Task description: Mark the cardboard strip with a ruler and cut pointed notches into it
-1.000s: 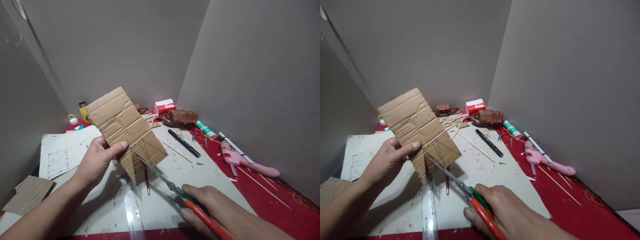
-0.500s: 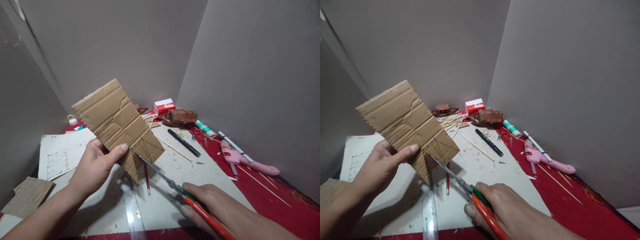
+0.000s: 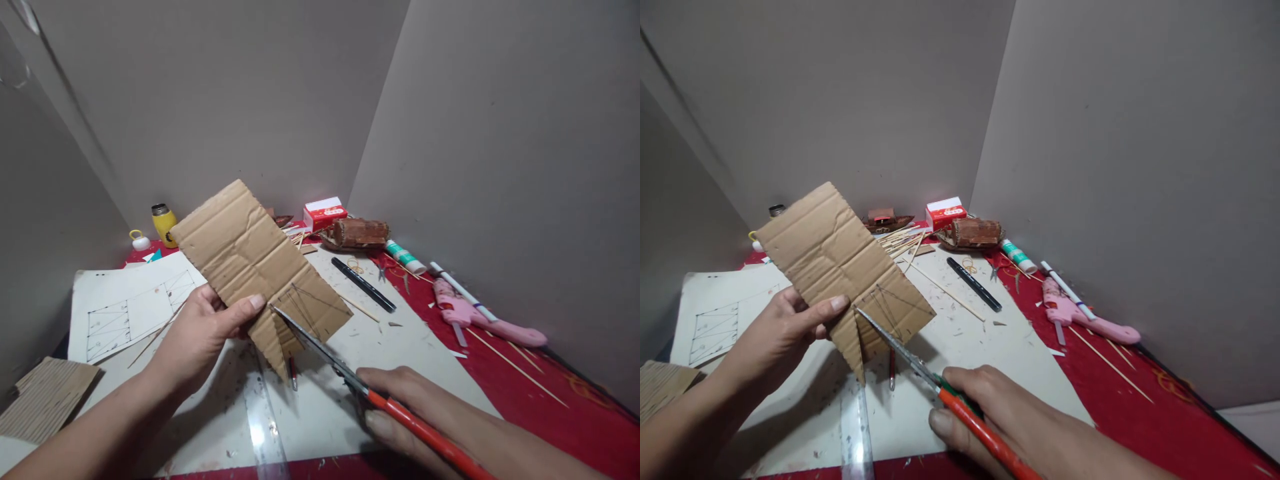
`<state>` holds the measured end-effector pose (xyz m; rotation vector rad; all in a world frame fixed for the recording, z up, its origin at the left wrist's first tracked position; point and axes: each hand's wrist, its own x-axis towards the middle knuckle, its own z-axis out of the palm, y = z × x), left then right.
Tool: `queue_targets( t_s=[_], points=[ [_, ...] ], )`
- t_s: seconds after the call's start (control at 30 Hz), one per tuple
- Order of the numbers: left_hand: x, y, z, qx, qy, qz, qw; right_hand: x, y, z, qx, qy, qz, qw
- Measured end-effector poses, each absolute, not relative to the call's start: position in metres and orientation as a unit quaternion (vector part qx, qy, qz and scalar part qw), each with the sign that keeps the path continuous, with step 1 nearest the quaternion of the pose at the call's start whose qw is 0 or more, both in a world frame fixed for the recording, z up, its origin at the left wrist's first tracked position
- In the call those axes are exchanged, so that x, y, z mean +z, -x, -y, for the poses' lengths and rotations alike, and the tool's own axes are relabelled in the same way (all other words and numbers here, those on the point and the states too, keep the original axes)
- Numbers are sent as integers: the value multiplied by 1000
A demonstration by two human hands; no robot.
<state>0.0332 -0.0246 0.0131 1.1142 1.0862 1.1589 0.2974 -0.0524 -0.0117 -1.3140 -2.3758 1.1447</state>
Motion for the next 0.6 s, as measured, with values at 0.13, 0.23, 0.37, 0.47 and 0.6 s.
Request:
queue_targets(
  t_s=[0.13, 0.23, 0.37, 0.47, 0.6],
  points=[
    [10, -36, 23, 496, -441, -461, 588, -15, -298, 54, 414, 424, 797, 119],
    [9, -35, 22, 472, -436, -483, 594, -12, -296, 56, 424, 425, 788, 138],
    [10, -34, 23, 464, -437, -484, 599, -8, -290, 59, 446, 434, 766, 162],
    [11, -36, 24, 479, -422, -473, 607, -8, -289, 61, 468, 438, 754, 144],
    [13, -41, 23, 495, -396, -440, 636, -8, -291, 64, 500, 454, 726, 128]
  ],
)
